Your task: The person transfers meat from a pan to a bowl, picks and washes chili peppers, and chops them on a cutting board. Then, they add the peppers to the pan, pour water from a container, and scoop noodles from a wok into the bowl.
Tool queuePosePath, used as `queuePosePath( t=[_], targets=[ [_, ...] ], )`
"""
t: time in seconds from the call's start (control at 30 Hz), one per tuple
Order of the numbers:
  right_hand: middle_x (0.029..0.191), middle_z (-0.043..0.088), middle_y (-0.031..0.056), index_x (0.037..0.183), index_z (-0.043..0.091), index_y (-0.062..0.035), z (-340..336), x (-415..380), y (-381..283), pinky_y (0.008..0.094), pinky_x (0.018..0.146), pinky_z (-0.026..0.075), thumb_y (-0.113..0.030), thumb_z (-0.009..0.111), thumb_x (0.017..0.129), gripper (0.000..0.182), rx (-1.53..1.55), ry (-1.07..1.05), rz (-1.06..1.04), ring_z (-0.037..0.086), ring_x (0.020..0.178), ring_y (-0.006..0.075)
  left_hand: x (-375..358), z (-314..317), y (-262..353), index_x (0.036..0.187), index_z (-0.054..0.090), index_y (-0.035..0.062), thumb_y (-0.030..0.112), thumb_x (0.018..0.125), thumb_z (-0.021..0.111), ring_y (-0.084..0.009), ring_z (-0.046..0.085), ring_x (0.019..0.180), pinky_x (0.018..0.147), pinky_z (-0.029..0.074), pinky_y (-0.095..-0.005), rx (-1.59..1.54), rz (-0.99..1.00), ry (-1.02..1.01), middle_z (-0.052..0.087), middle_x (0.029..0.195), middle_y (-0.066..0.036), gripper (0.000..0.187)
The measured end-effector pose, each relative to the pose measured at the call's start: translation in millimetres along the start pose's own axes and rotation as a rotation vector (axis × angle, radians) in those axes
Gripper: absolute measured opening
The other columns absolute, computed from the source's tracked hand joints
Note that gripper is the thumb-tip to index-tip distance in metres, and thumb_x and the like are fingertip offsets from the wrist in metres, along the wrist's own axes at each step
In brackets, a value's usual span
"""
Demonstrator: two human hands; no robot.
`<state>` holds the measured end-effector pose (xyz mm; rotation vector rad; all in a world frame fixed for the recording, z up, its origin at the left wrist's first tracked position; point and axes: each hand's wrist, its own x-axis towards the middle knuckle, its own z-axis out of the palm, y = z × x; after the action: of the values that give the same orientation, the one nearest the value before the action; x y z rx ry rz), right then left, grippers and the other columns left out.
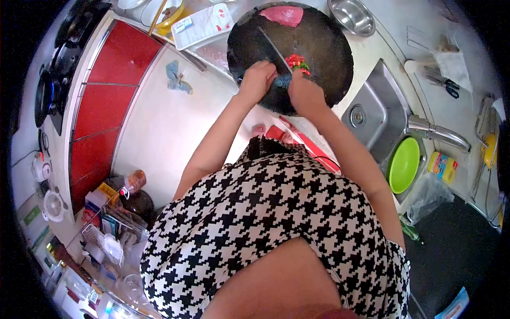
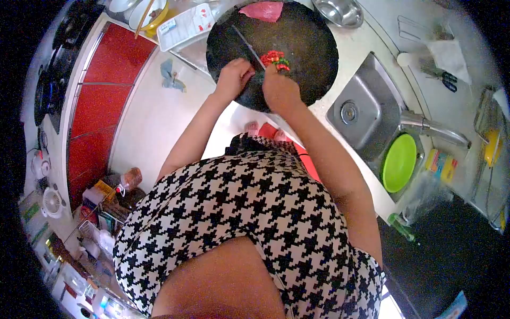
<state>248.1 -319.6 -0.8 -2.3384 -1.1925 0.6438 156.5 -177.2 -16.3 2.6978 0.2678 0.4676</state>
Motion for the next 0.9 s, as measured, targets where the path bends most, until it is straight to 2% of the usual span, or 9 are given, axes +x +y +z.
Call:
queuePosePath(
  t=[0.13, 0.23, 0.3, 0.4, 0.63, 0.7, 0.77, 0.83, 0.9],
  targets=[
    [0.075, 0.059, 0.0223, 0.086, 0.045, -0.0039, -20, 4, 28, 0.0479, 0.058, 0.046, -0.029, 0.048, 0.082, 0.025, 0.154, 0.204, -0.075, 0.057, 0.069, 0.0403, -7, -8, 1, 0.08, 0.055, 0.0029, 0.006, 0.064, 0.066, -0.0314, 0.053, 0.081, 0.071, 0.044, -0.0356, -0.078, -0.024, 0.114, 0.055, 0.086, -0.013, 0.02],
    [0.06, 0.057, 0.0116, 0.08, 0.051, -0.0017, -52, -3, 56, 0.0348, 0.045, 0.045, -0.029, 0.052, 0.083, 0.027, 0.808, 0.127, 0.265, 0.055, 0.045, 0.0216, 5, -10, 13, 0.094, 0.052, 0.0023, 0.007, 0.068, 0.065, -0.0327, 0.051, 0.093, 0.081, 0.042, -0.0358, -0.056, -0.102, 0.307, 0.053, 0.1, -0.016, 0.03],
    [0.054, 0.052, 0.0067, 0.085, 0.052, -0.0018, -42, -6, 94, 0.0284, 0.04, 0.043, -0.028, 0.053, 0.083, 0.027, 0.773, 0.138, 0.363, 0.049, 0.038, 0.0138, 5, 4, 19, 0.121, 0.032, -0.0033, 0.012, 0.077, 0.057, -0.0366, 0.036, 0.114, 0.097, 0.029, -0.0376, -0.095, -0.153, 0.215, 0.036, 0.123, -0.023, 0.053],
    [0.057, 0.055, 0.0116, 0.087, 0.051, 0.0006, -21, -6, 109, 0.0306, 0.041, 0.044, -0.032, 0.054, 0.082, 0.033, 0.525, 0.127, 0.392, 0.053, 0.041, 0.0206, 19, 29, 30, 0.127, 0.018, -0.0075, 0.025, 0.08, 0.055, -0.0377, 0.018, 0.125, 0.101, 0.017, -0.0462, 0.049, -0.23, 0.163, 0.021, 0.131, -0.028, 0.068],
    [0.065, 0.058, 0.023, 0.079, 0.048, 0.0068, 7, 19, 55, 0.038, 0.053, 0.049, -0.036, 0.053, 0.08, 0.043, 0.264, 0.111, 0.13, 0.059, 0.05, 0.0315, 49, 33, 21, 0.126, 0.025, -0.006, 0.045, 0.073, 0.056, -0.036, 0.023, 0.123, 0.101, 0.016, -0.0474, 0.093, -0.285, 0.227, 0.026, 0.13, -0.027, 0.08],
    [0.067, 0.057, 0.0256, 0.08, 0.047, 0.0069, 20, 26, 49, 0.0413, 0.057, 0.048, -0.034, 0.054, 0.08, 0.041, 0.406, 0.043, 0.109, 0.059, 0.057, 0.0365, 53, 36, 17, 0.121, 0.036, -0.0038, 0.046, 0.071, 0.059, -0.0358, 0.026, 0.122, 0.101, 0.016, -0.0471, 0.089, -0.296, 0.288, 0.03, 0.129, -0.025, 0.074],
    [0.057, 0.053, 0.0119, 0.083, 0.044, 0.0034, 16, 23, 26, 0.0303, 0.037, 0.043, -0.021, 0.053, 0.082, 0.026, 0.725, 0.006, 0.088, 0.053, 0.041, 0.0182, 57, 39, 13, 0.119, 0.041, -0.0023, 0.045, 0.071, 0.059, -0.0355, 0.027, 0.122, 0.101, 0.017, -0.0473, 0.055, -0.305, 0.336, 0.032, 0.128, -0.023, 0.07],
    [0.056, 0.052, 0.0104, 0.085, 0.043, 0.0005, 24, 28, 13, 0.0299, 0.038, 0.043, -0.019, 0.051, 0.083, 0.022, 0.653, 0.158, 0.017, 0.051, 0.04, 0.0162, 63, 38, 12, 0.115, 0.047, -0.0012, 0.035, 0.076, 0.057, -0.0318, 0.036, 0.117, 0.099, 0.025, -0.0407, -0.141, -0.367, 0.463, 0.041, 0.123, -0.02, 0.054],
    [0.064, 0.055, 0.0206, 0.084, 0.039, -0.0009, 0, 11, -12, 0.0418, 0.051, 0.043, -0.018, 0.052, 0.079, 0.022, 0.57, 0.224, -0.052, 0.057, 0.058, 0.0348, 67, 38, 10, 0.116, 0.047, -0.0013, 0.028, 0.08, 0.055, -0.0287, 0.041, 0.114, 0.097, 0.03, -0.0366, -0.51, -0.469, 0.588, 0.045, 0.12, -0.019, 0.047]
  ],
)
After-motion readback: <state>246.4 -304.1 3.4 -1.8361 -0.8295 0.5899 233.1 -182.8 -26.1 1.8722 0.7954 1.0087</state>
